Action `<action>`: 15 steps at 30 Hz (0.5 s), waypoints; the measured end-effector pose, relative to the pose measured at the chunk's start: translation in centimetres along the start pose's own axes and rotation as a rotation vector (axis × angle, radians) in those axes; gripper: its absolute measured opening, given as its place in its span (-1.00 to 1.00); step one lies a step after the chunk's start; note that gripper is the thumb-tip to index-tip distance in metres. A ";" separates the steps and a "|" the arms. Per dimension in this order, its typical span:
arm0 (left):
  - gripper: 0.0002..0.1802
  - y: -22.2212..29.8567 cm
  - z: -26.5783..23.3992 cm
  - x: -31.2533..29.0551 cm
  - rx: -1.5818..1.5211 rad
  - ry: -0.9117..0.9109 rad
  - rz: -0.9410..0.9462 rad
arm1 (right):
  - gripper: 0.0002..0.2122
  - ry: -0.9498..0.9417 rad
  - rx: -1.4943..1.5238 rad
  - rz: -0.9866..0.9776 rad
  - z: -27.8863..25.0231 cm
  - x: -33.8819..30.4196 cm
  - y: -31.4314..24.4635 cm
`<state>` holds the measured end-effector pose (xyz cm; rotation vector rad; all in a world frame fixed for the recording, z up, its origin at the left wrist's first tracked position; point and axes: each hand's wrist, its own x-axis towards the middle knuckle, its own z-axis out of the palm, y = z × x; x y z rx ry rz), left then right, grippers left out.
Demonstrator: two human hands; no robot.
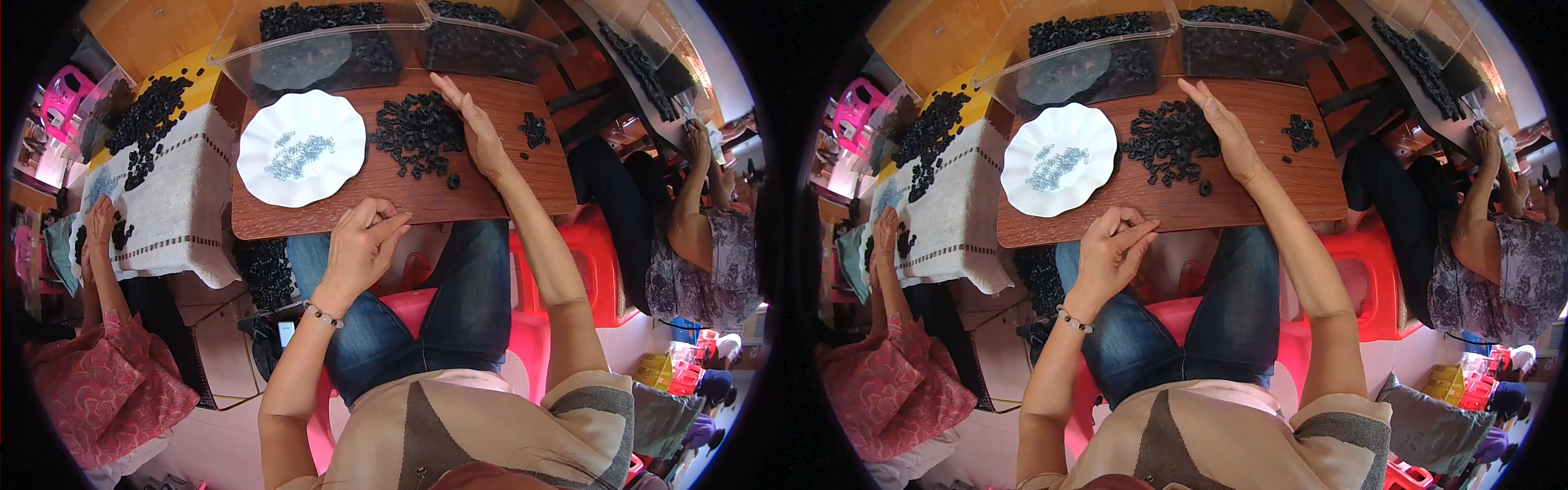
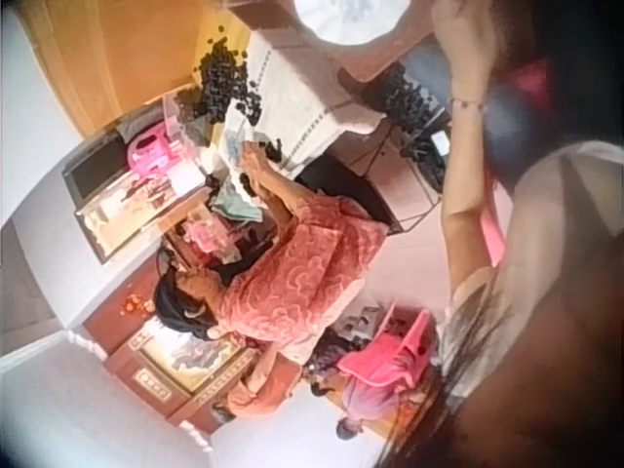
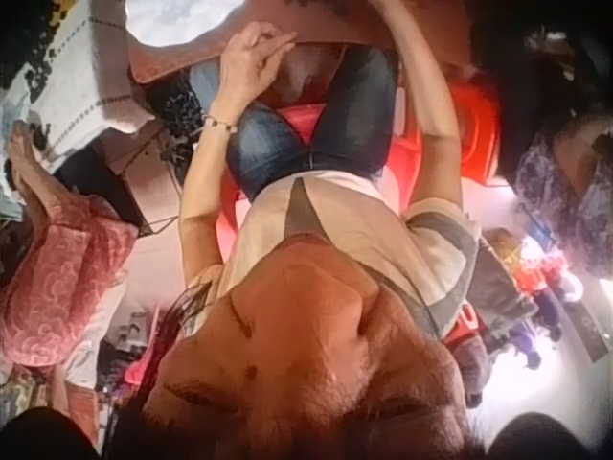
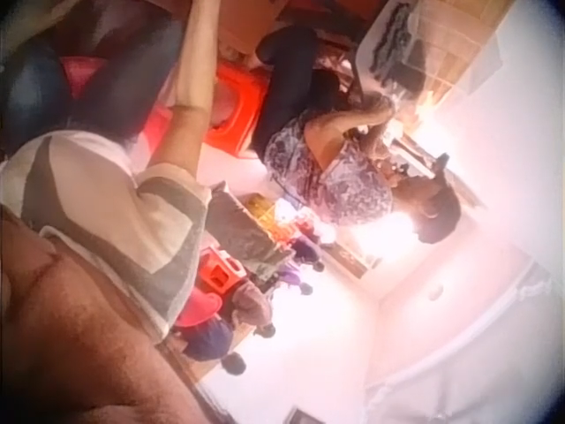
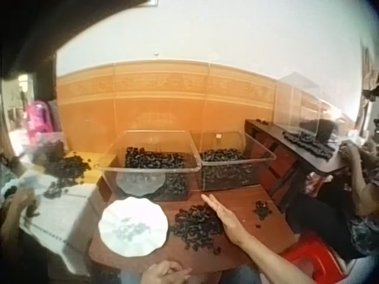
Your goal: The person assembles small mechanical components by hand, inserting springs into black plastic pieces and fitting the parts together.
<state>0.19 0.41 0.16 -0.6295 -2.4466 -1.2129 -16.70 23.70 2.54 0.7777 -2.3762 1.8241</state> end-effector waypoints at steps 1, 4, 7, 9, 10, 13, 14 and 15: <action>-0.75 0.0 0.0 -0.1 0.004 0.007 -0.005 | -0.35 -0.019 0.065 -0.020 0.0 -0.1 0.0; -0.75 0.0 0.2 -0.1 0.011 0.012 -0.008 | -0.35 -0.023 0.181 -0.061 0.1 -0.4 -0.1; -0.75 0.1 0.2 0.0 0.011 0.010 -0.004 | -0.35 0.008 0.264 -0.075 -0.1 -0.8 -0.1; -0.75 0.1 0.2 -0.1 0.011 0.010 0.000 | -0.35 0.025 0.295 -0.070 -0.4 -0.9 -0.2; -0.74 0.0 0.2 -0.1 0.010 0.011 0.004 | -0.37 0.027 0.294 -0.087 -0.7 -1.0 -0.3; -0.73 -0.1 0.2 -0.2 0.006 0.015 0.017 | -0.42 0.062 0.291 -0.036 -2.0 -1.6 -0.9; -0.73 -0.1 0.2 -0.3 0.004 0.018 0.027 | -0.45 0.095 0.287 0.032 -2.3 -1.9 -1.1; -0.73 -0.1 0.1 -0.3 0.006 0.018 0.026 | -0.55 0.190 0.310 -0.003 -2.4 -2.2 -1.1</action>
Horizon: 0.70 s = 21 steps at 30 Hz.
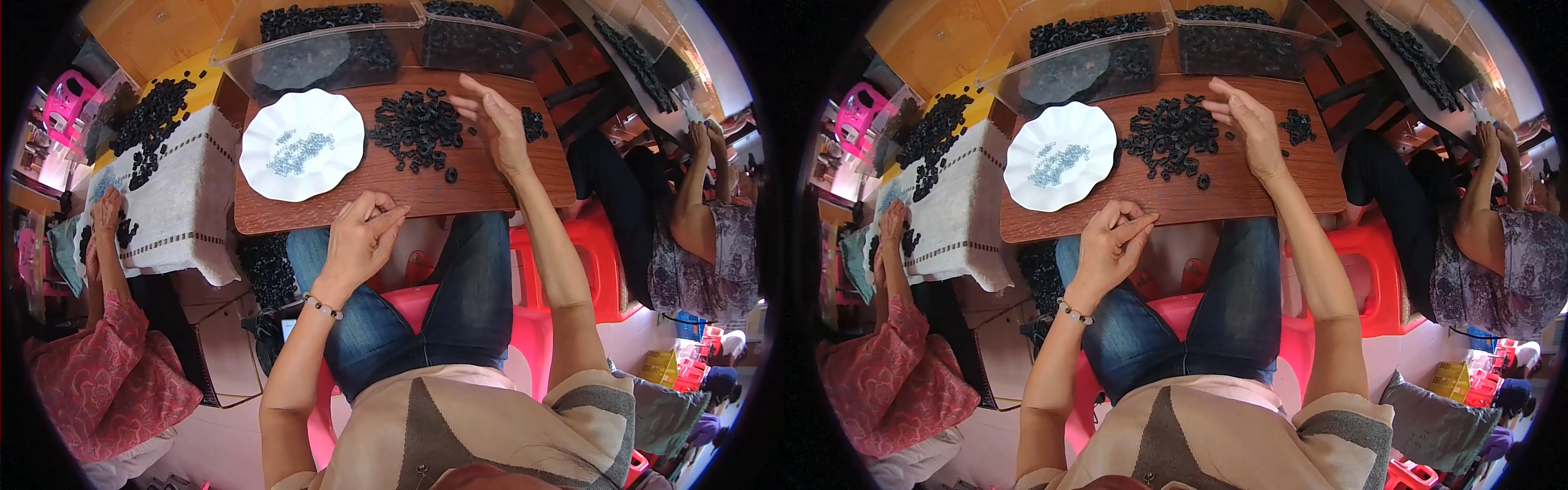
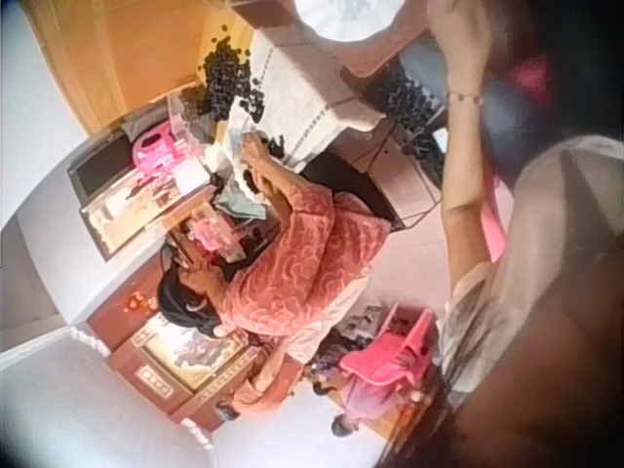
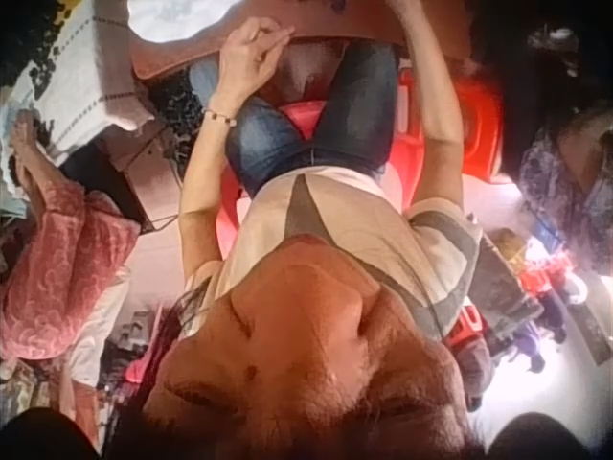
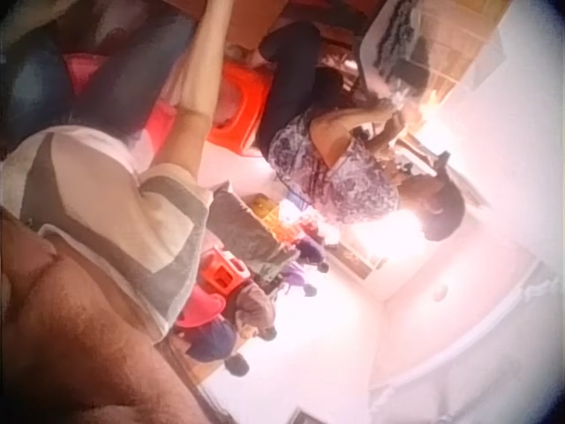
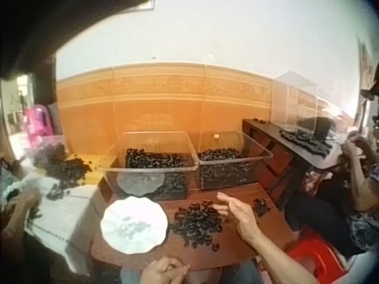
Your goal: The person assembles small mechanical components by hand, inserting springs into black plastic pieces and fitting the parts together.
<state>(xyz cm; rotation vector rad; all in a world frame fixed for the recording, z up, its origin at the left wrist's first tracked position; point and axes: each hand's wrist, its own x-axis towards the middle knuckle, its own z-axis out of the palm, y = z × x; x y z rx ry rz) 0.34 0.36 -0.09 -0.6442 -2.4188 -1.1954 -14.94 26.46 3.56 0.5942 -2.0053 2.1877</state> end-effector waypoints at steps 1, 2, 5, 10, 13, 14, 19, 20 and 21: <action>-0.72 0.1 0.0 0.0 -0.001 -0.008 -0.001 | -0.55 -0.001 0.002 0.000 -0.6 -0.5 -0.2; -0.72 0.1 -0.1 0.1 -0.001 -0.016 -0.002 | -0.61 -0.005 -0.149 0.022 -1.5 -1.1 -0.5; -0.72 0.1 -0.1 0.0 -0.004 -0.016 0.002 | -0.79 -0.029 -0.427 -0.019 -1.6 -3.3 -0.9; -0.74 0.3 -0.1 0.1 -0.002 0.008 0.015 | -0.73 -0.183 -0.806 -0.106 0.5 -7.3 -3.8; -0.75 0.7 -0.1 0.2 0.001 0.033 0.022 | -0.69 -0.199 -0.900 -0.173 1.5 -8.1 -3.5; -0.76 0.9 -0.1 0.2 0.001 0.047 0.022 | -0.68 -0.220 -0.959 -0.193 1.4 -8.2 -3.0; -0.74 1.6 0.1 0.1 -0.061 0.137 -0.063 | -0.76 -0.219 -0.901 -0.224 2.8 -8.1 -2.5; -0.72 1.7 0.1 0.2 -0.095 0.182 -0.087 | -0.79 -0.203 -0.857 -0.188 3.2 -8.2 -2.7; -0.59 1.9 -0.4 0.3 0.045 0.196 0.000 | -0.84 -0.205 -0.838 -0.218 3.6 -8.2 -3.1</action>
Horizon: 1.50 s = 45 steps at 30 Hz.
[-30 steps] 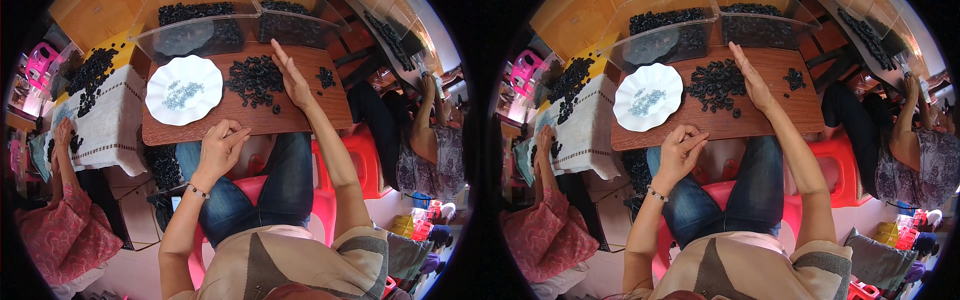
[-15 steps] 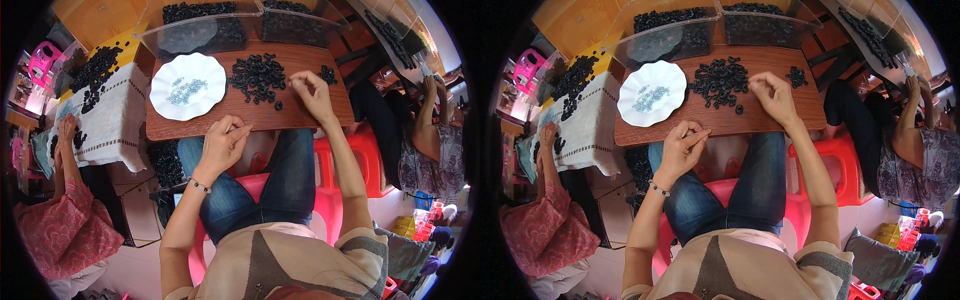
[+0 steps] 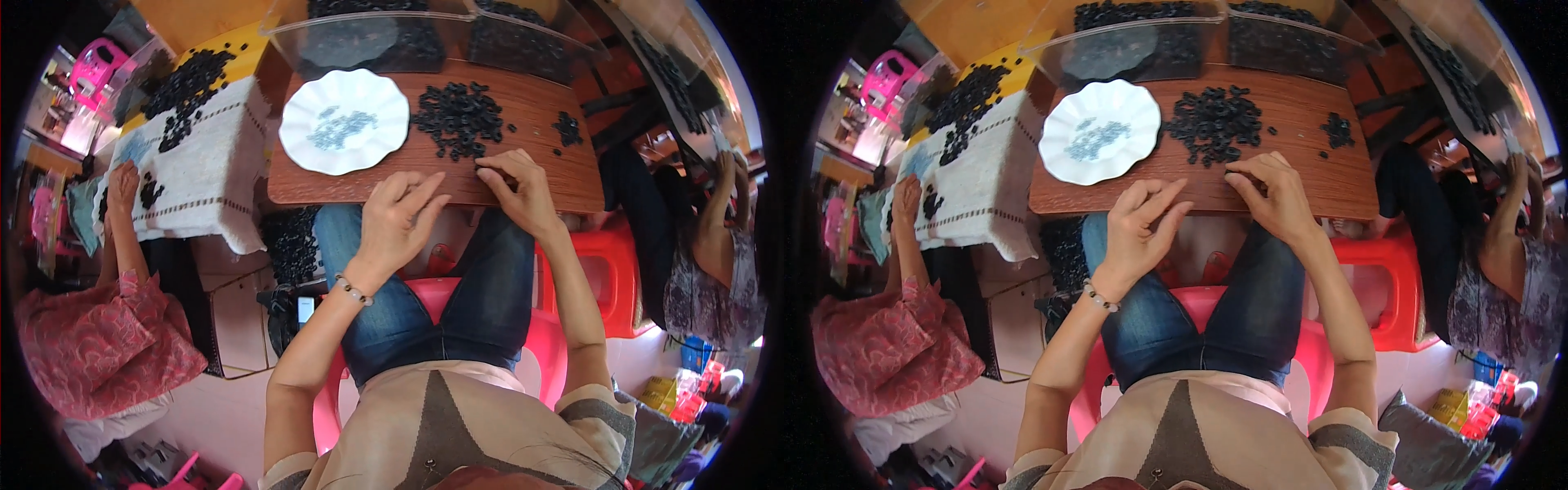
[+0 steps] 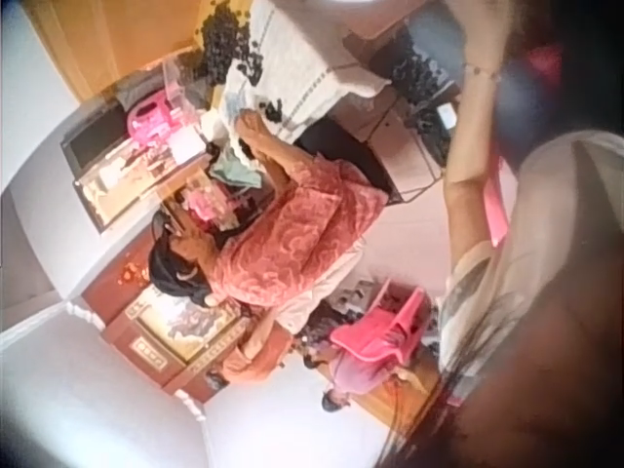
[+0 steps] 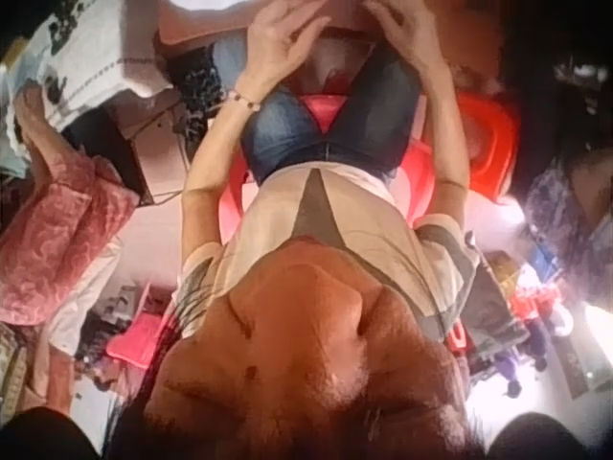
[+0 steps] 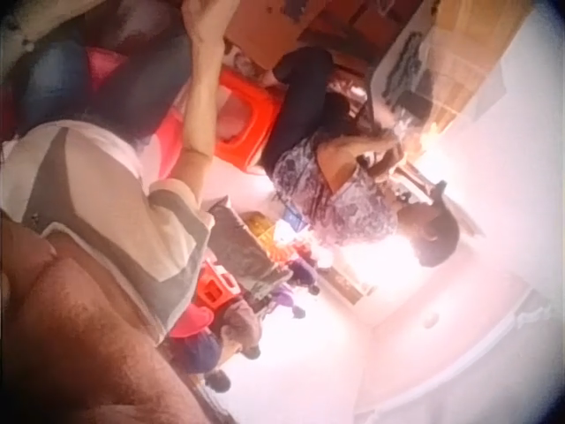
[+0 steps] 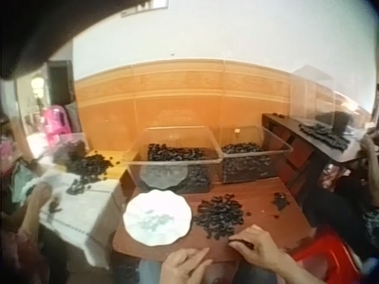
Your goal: The person assembles small mechanical components by hand, inserting springs into black plastic pieces and fitting the parts together.
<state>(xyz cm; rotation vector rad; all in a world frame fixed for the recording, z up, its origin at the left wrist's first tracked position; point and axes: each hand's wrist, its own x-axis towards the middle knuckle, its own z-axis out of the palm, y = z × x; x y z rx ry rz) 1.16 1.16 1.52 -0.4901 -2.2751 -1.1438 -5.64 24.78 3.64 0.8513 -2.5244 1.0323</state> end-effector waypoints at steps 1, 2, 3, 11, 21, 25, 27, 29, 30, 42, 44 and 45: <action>-0.54 0.3 -0.3 0.4 0.032 0.027 0.066 | -0.84 -0.008 0.013 -0.008 0.2 0.0 -0.7; -0.49 0.5 -0.5 0.6 0.063 0.054 0.132 | -0.84 -0.059 0.199 0.156 0.5 0.0 -1.6; -0.43 0.6 -0.5 0.5 0.064 0.063 0.153 | -0.85 -0.109 0.380 0.323 0.6 -0.1 -2.4; -0.48 -0.8 -0.2 -0.3 0.031 0.109 0.130 | -0.85 -0.204 0.847 0.446 3.3 1.7 -6.2; -0.71 -1.5 -0.8 0.1 -0.066 0.206 -0.111 | -0.80 -0.224 0.398 0.225 4.5 6.3 -5.9; -0.74 -0.8 -1.1 0.3 -0.098 0.224 -0.170 | -0.81 -0.097 0.164 0.059 6.0 10.1 -4.9; -0.71 -0.9 -1.0 0.3 -0.109 0.252 -0.136 | -0.79 -0.063 -0.133 -0.118 7.7 11.6 -4.1; -0.71 -1.1 -0.5 0.0 -0.098 0.221 -0.126 | -0.75 -0.121 -0.226 -0.060 9.1 12.7 -3.9; -0.71 -1.2 -0.5 -0.1 -0.081 0.191 -0.126 | -0.75 -0.119 -0.226 -0.063 9.6 13.0 -4.4; -0.69 -1.0 -0.6 -0.1 -0.028 0.063 -0.220 | -0.78 -0.180 -0.279 0.076 11.9 13.8 -4.6; -0.70 -1.4 -0.6 -0.2 -0.047 0.091 -0.205 | -0.78 -0.151 -0.091 0.081 10.9 13.6 -5.0; -0.72 -1.6 -0.5 -0.1 -0.055 0.124 -0.192 | -0.78 -0.149 -0.091 0.083 10.6 13.6 -5.0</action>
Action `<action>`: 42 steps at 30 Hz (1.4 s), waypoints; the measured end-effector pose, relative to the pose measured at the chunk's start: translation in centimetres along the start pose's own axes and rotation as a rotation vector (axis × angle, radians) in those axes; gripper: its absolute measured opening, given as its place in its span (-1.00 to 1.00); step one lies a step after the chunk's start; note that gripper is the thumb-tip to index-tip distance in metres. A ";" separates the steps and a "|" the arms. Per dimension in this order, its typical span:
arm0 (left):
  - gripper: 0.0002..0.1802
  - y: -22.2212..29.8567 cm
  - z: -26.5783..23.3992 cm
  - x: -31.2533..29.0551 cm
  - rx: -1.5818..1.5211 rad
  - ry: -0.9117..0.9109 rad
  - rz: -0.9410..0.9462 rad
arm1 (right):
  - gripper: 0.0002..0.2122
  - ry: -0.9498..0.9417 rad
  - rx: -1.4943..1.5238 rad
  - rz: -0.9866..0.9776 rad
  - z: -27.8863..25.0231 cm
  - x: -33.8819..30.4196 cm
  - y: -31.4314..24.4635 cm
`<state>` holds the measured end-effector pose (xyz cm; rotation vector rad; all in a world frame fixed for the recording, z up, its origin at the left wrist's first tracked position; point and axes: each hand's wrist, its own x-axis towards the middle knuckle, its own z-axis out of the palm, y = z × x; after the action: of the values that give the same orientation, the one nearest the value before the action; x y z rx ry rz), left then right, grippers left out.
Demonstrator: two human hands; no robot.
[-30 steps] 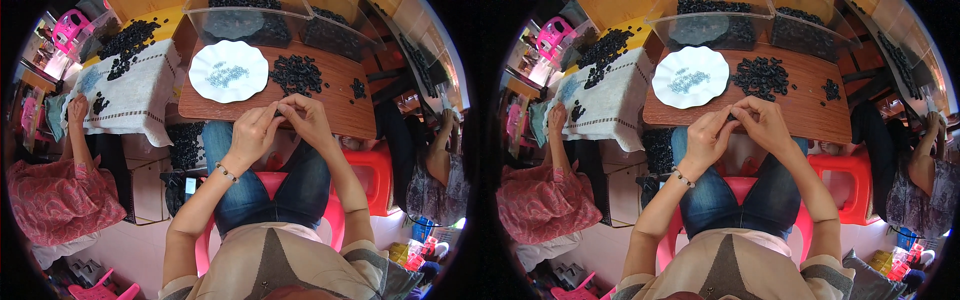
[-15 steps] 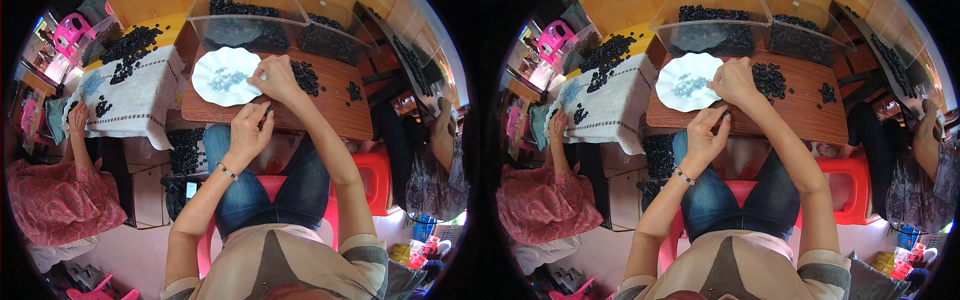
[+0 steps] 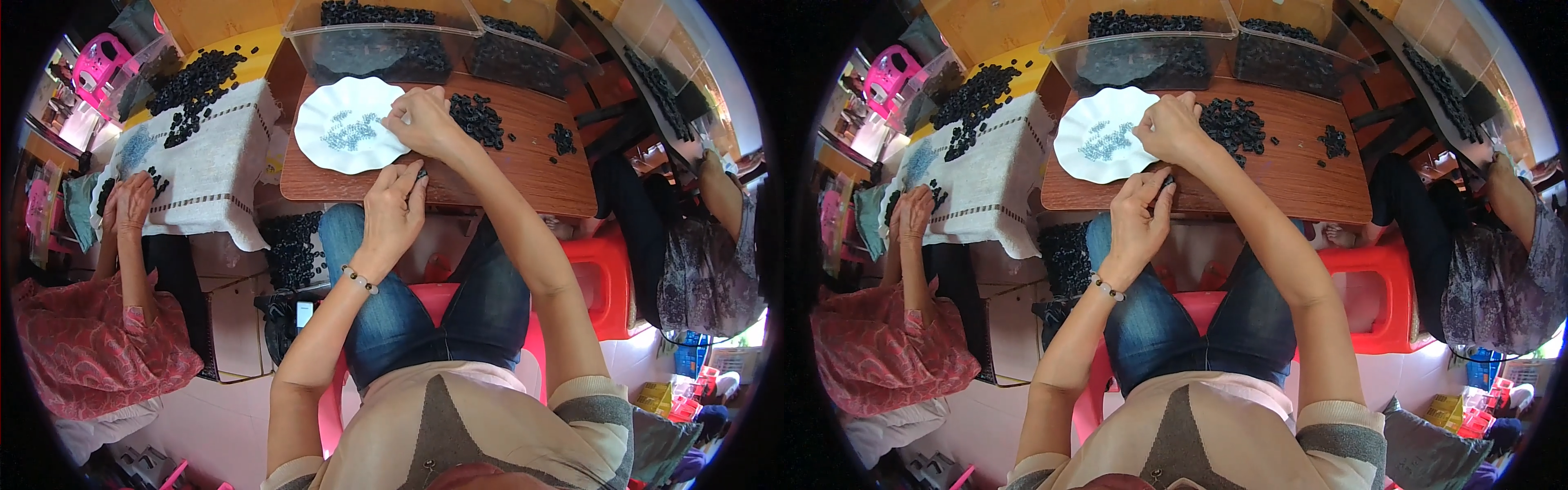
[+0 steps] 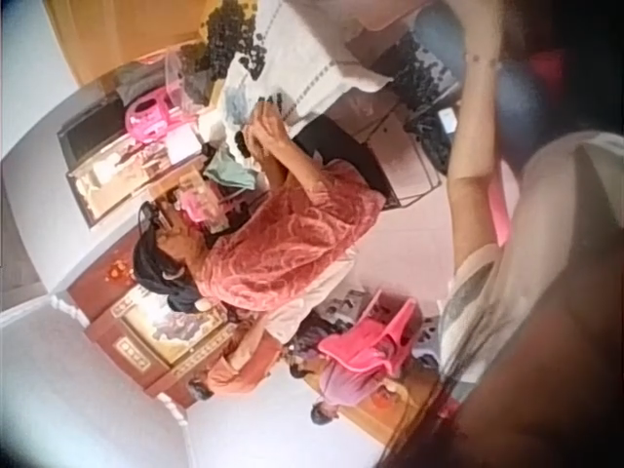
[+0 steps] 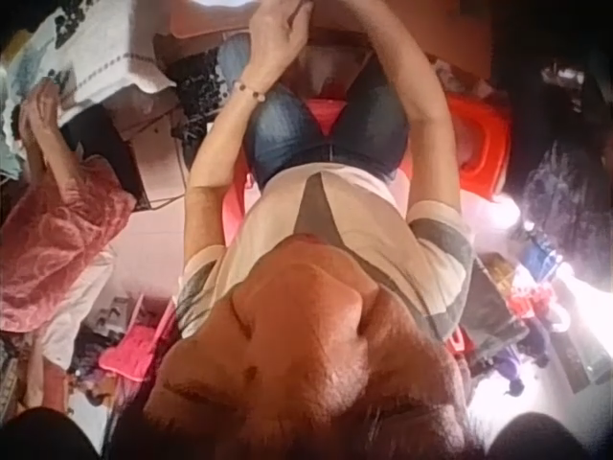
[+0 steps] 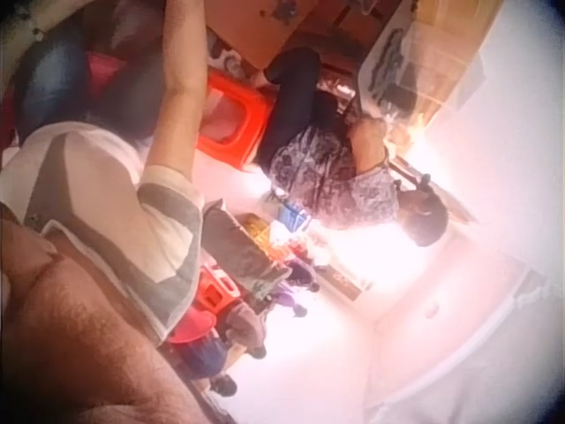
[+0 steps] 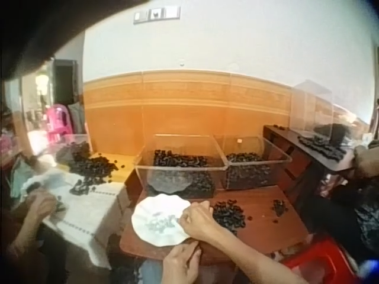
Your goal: The person assembles small mechanical components by hand, inserting springs into black plastic pieces and fitting the parts together.
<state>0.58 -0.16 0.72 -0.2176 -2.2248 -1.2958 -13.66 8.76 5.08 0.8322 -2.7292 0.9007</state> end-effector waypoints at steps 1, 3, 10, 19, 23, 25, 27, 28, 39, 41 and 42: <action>-0.73 -0.1 0.1 0.0 -0.011 0.032 0.013 | -0.77 -0.061 -0.062 0.031 -0.2 0.1 0.0; -0.73 -0.2 -0.1 -0.1 -0.021 0.016 0.003 | -0.76 -0.119 -0.126 0.065 -0.7 0.3 0.4; -0.71 0.0 -0.2 0.2 -0.110 0.069 -0.083 | -0.69 -0.297 0.531 0.124 -4.0 0.3 0.8; -0.70 -0.1 -0.3 0.6 -0.378 0.164 -0.138 | -0.66 -0.400 0.873 0.215 -7.5 -4.9 0.8; -0.70 0.7 -0.5 0.5 -0.406 0.146 -0.103 | -0.66 -0.432 0.902 0.219 -8.3 -7.1 0.6; -0.68 1.0 -0.7 0.2 -0.393 0.056 -0.089 | -0.70 -0.448 0.937 0.237 -8.8 -8.0 0.4; -0.68 1.3 -0.7 0.1 -0.379 0.031 -0.059 | -0.74 -0.461 0.972 0.255 -8.9 -8.7 0.7; -0.69 1.4 -0.6 0.0 -0.363 0.011 -0.029 | -0.75 -0.450 0.921 0.185 -8.8 -9.0 1.1; -0.67 1.5 1.6 -0.8 -0.242 -0.066 0.151 | -0.84 -0.094 0.210 -0.080 -8.5 -13.0 1.5; -0.69 1.4 1.8 -1.1 -0.286 -0.100 0.065 | -0.81 0.004 0.146 -0.093 -7.4 -13.7 1.9; -0.70 1.4 1.5 -1.2 -0.296 -0.126 0.022 | -0.80 -0.116 0.152 0.024 -7.4 -13.7 1.7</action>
<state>1.57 1.99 0.62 -0.4435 -2.1161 -1.6370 -3.41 20.58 6.08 0.9078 -2.8018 1.1102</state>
